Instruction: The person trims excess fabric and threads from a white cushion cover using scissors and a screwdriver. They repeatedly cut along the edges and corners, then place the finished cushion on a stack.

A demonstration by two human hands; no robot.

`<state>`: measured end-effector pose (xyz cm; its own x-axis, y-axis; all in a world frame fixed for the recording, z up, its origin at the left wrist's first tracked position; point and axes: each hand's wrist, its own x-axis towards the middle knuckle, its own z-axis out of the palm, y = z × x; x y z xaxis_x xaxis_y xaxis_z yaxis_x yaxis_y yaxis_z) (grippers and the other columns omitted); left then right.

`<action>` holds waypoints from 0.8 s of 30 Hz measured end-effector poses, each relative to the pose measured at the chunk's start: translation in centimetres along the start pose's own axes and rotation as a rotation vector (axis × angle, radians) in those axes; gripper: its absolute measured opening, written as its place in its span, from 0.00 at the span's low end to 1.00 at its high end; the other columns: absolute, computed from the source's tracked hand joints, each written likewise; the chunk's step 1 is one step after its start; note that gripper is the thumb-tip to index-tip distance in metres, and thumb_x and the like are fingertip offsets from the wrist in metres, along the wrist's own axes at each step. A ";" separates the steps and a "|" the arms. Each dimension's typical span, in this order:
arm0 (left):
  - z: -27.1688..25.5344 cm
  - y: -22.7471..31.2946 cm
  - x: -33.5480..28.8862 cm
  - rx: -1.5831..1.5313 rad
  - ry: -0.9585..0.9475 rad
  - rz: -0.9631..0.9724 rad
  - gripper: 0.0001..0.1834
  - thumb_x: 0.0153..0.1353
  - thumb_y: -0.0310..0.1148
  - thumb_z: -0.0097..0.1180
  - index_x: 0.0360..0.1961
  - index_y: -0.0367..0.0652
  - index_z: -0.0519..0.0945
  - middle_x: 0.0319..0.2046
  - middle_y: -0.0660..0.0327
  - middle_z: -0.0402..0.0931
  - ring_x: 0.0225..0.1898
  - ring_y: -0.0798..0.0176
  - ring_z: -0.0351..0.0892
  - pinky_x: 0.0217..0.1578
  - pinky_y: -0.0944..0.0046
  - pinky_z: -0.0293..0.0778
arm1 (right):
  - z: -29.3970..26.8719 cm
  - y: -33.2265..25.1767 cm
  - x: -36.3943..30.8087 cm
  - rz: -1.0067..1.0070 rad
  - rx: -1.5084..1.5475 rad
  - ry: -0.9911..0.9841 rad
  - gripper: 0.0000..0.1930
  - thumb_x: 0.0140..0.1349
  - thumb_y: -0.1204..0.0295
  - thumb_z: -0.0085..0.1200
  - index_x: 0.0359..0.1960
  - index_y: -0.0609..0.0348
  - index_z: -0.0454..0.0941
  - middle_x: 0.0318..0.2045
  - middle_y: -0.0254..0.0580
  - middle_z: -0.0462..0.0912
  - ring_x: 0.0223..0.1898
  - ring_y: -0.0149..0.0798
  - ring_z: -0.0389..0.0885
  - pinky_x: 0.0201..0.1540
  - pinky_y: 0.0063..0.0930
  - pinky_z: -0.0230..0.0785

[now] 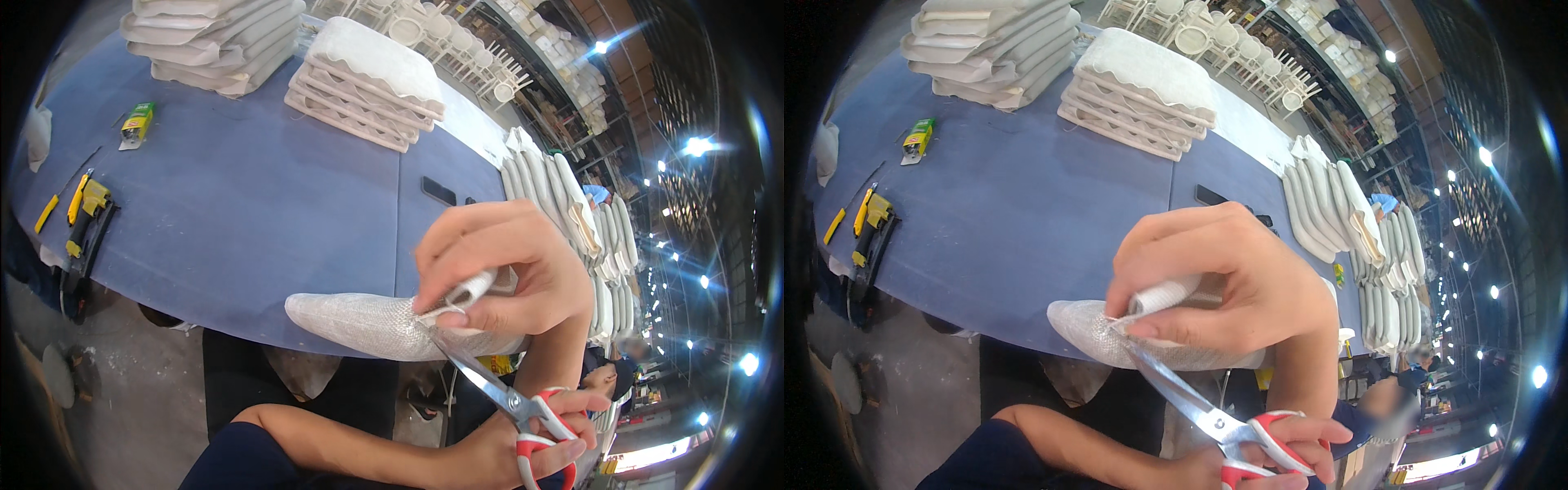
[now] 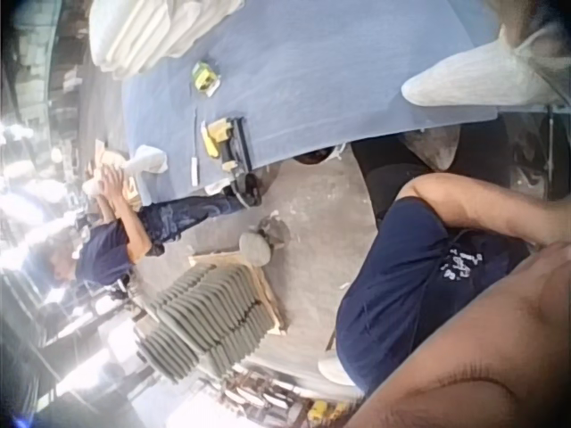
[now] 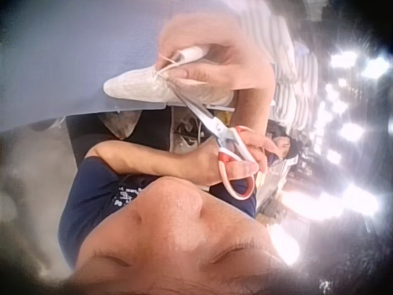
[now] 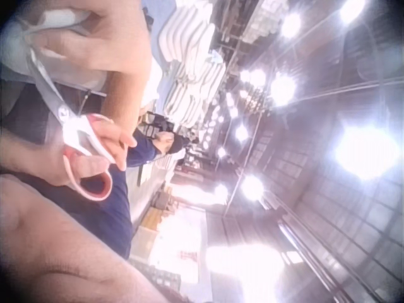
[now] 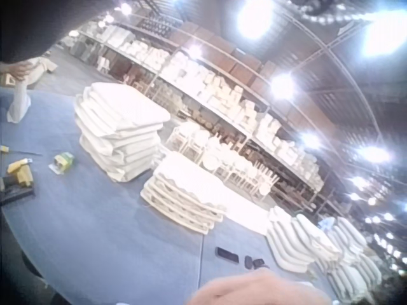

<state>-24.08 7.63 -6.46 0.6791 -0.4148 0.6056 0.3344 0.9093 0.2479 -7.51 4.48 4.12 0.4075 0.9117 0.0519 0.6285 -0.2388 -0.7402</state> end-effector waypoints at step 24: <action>-0.7 0.8 -2.6 -0.028 -0.059 -0.067 0.21 0.72 0.44 0.67 0.54 0.38 0.84 0.43 0.56 0.87 0.44 0.62 0.86 0.47 0.62 0.80 | -0.4 1.6 0.1 -0.235 -0.107 0.055 0.13 0.50 0.81 0.69 0.38 0.57 0.96 0.35 0.39 0.93 0.34 0.40 0.88 0.38 0.32 0.76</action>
<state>-25.12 9.42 -8.35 0.6149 -0.4711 0.6324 0.3962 0.8779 0.2688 -6.16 4.04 3.23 0.2759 0.9274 0.2526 0.7757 -0.0596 -0.6283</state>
